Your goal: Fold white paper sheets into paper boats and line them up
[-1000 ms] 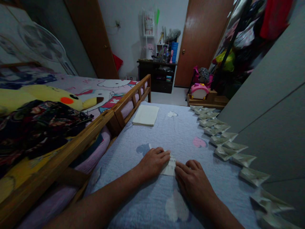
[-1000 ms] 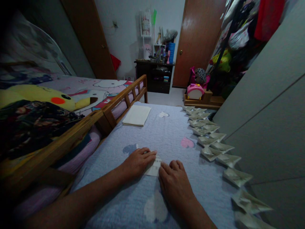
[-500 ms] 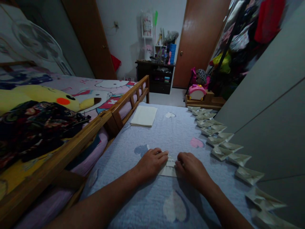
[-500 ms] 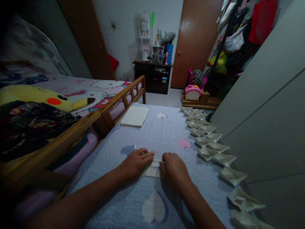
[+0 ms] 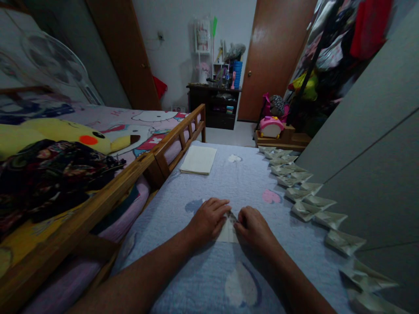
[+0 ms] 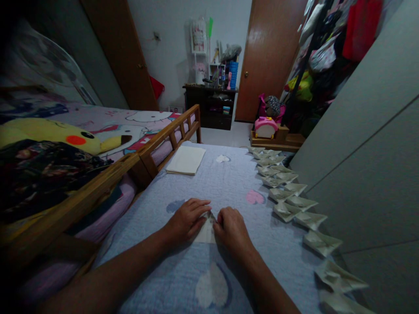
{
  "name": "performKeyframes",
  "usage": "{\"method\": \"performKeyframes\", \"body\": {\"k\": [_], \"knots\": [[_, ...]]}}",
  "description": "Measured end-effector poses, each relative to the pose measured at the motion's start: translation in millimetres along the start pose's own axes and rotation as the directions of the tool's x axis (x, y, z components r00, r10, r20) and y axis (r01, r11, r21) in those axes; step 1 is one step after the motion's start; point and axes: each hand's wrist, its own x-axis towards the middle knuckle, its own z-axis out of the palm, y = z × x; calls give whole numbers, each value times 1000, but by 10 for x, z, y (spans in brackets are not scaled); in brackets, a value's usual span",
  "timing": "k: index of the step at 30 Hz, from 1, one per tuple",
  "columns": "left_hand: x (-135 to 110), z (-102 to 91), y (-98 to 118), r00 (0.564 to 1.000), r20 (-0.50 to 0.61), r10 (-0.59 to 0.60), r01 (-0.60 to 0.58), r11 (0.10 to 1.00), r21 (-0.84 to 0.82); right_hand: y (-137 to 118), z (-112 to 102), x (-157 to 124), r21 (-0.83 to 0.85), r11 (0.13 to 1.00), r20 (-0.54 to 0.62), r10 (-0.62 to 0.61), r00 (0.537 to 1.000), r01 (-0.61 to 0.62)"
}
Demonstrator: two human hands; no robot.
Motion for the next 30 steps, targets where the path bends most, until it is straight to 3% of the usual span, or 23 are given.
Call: {"method": "performKeyframes", "body": {"k": [4, 7, 11, 17, 20, 24, 27, 30], "knots": [[33, -62, 14, 991, -135, -27, 25, 1000, -16, -52, -63, 20, 373, 928, 32, -23, 999, 9], [52, -123, 51, 984, -165, -73, 62, 995, -73, -73, -101, 23, 481, 875, -21, -38, 999, 44], [75, -211, 136, 970, -120, -211, 179, 956, -234, -70, -130, 27, 530, 847, -67, 7, 998, 29], [126, -280, 192, 931, 30, -365, 329, 796, -508, -53, -176, 47, 610, 791, -17, 73, 997, -48], [135, -266, 163, 888, 74, -454, 398, 677, -619, 4, -195, 69, 636, 769, -16, 105, 994, -71], [132, -219, 115, 771, 197, -606, 503, 388, -772, 84, -196, 90, 670, 741, -140, 184, 973, -44], [134, -180, 94, 722, 228, -654, 496, 259, -829, 100, -181, 77, 665, 747, -259, 209, 943, 17], [135, -131, 89, 696, 231, -680, 457, 172, -873, 79, -168, 31, 565, 821, -353, 154, 923, 79]]}}
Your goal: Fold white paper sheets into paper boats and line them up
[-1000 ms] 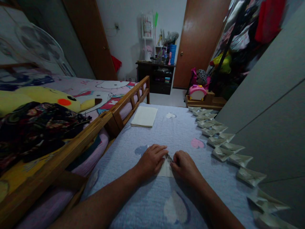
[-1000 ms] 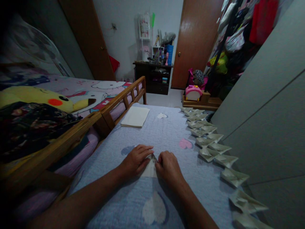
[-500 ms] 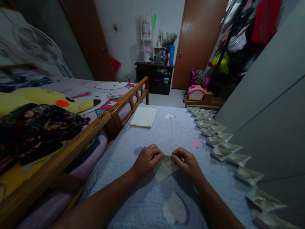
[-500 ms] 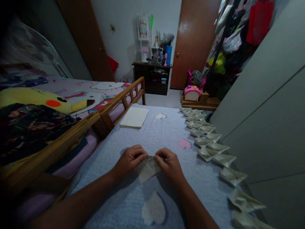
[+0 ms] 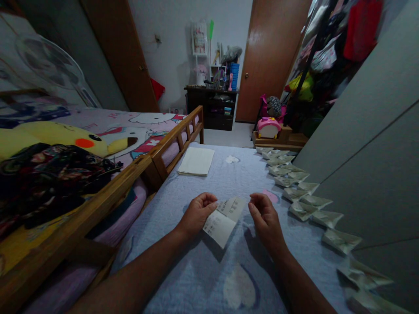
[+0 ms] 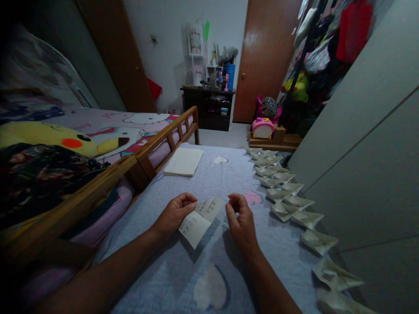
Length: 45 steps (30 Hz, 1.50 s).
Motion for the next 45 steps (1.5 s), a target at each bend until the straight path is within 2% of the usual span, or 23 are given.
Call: {"method": "performKeyframes", "body": {"k": [2, 4, 6, 8, 10, 13, 16, 21, 23, 27, 32, 35, 40, 45], "knots": [[1, 15, -30, 998, -59, 20, -20, 1000, -9, -26, 2, -44, -104, 986, -8, -132, 991, 131], [-4, 30, -54, 991, -118, 62, -59, 998, 25, -61, 12, -92, -203, 938, 41, -280, 959, 283], [-10, 42, -65, 989, -130, 75, -71, 997, 37, -98, 39, -141, -275, 873, 157, -372, 915, 403], [-12, 52, -65, 993, -109, 42, -41, 999, 11, -125, 87, -187, -343, 811, 300, -384, 873, 475], [-10, 59, -59, 996, -88, -3, 2, 1000, -19, -132, 146, -223, -413, 753, 401, -356, 844, 513], [-6, 68, -42, 995, -79, -56, 52, 998, -47, -104, 217, -242, -486, 675, 439, -360, 823, 554], [-12, 70, -20, 996, -55, -74, 72, 997, -32, -53, 233, -220, -546, 621, 392, -404, 827, 562], [-29, 33, -1, 997, 78, 1, -13, 990, 142, 14, 165, -168, -607, 597, 310, -430, 848, 524], [-27, 9, -16, 992, 122, 30, -57, 973, 223, 23, 145, -167, -618, 596, 313, -411, 856, 512], [-11, -22, -74, 982, 104, 160, -189, 892, 411, 2, 164, -198, -600, 626, 345, -359, 867, 498], [3, -21, -113, 975, 107, 195, -222, 828, 515, -60, 222, -239, -465, 671, 506, -334, 795, 578], [-5, -39, -106, 966, 166, 200, -260, 769, 585, -80, 229, -248, -432, 695, 568, -286, 772, 575], [-24, -113, -104, 927, 299, 228, -376, 593, 712, -63, 230, -240, -386, 801, 561, -190, 805, 458], [-18, -149, -93, 921, 329, 210, -391, 516, 762, -22, 255, -239, -322, 886, 514, -132, 847, 333]]}}
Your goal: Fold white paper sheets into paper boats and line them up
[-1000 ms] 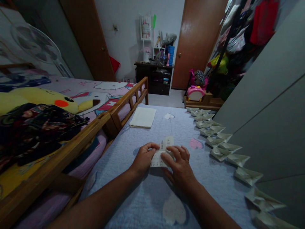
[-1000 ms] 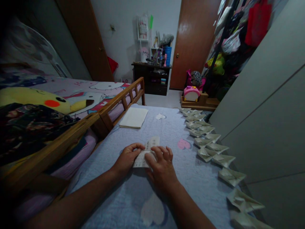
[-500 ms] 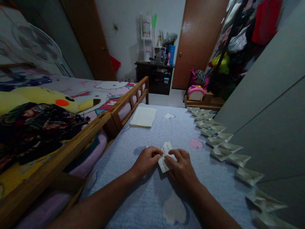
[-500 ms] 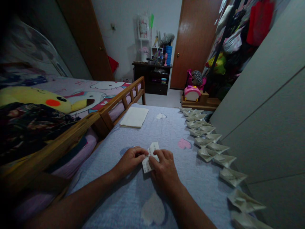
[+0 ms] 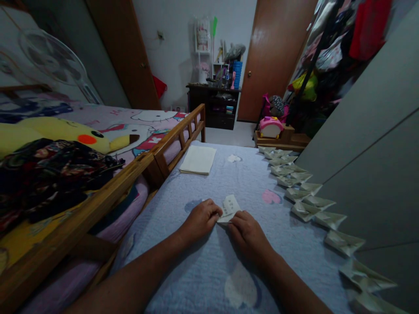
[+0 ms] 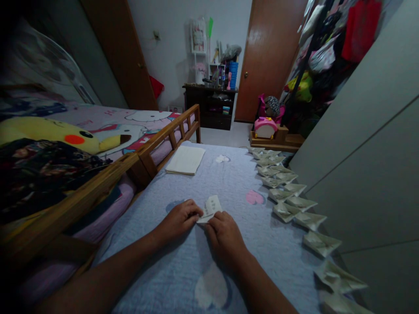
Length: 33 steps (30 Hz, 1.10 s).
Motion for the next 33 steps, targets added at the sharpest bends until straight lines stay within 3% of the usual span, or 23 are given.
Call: {"method": "performKeyframes", "body": {"k": [7, 15, 25, 33], "knots": [[15, -10, -3, 999, 27, 41, -43, 998, 41, -7, 53, 11, -56, 974, -6, 219, 976, -219], [2, -38, -12, 994, 59, 87, -90, 995, 50, -30, 121, 34, -12, 927, -105, 371, 922, -375], [20, 16, 6, 1000, 19, 20, -22, 995, 93, -35, 137, 48, -84, 894, -129, 429, 894, -441], [9, 43, 2, 999, -7, 41, -40, 994, 102, -40, 133, 63, -130, 889, -145, 422, 895, -440]]}}
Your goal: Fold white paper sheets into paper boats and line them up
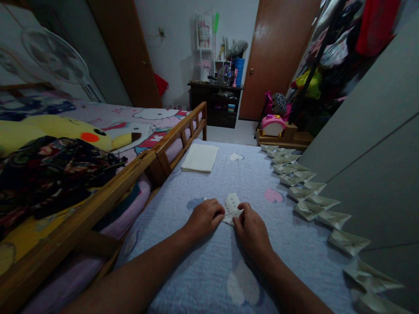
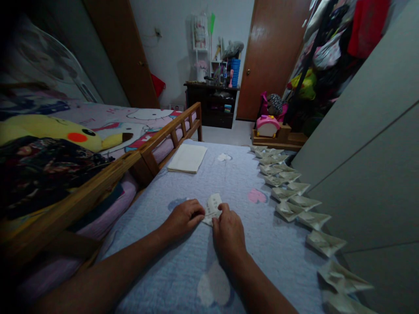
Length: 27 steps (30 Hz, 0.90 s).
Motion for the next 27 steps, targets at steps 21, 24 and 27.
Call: {"method": "performKeyframes", "body": {"k": [21, 24, 27], "knots": [[-49, 63, 0, 993, -47, 112, -108, 991, 76, 4, 24, 12, -69, 997, -26, -36, 999, 34], [-54, 82, -9, 984, -58, 170, -161, 978, 136, 10, 24, 17, -76, 996, -21, -40, 999, 38], [-59, 98, -4, 971, -66, 230, -213, 957, 198, 25, 17, 27, -83, 992, -43, -104, 994, 100]]}}
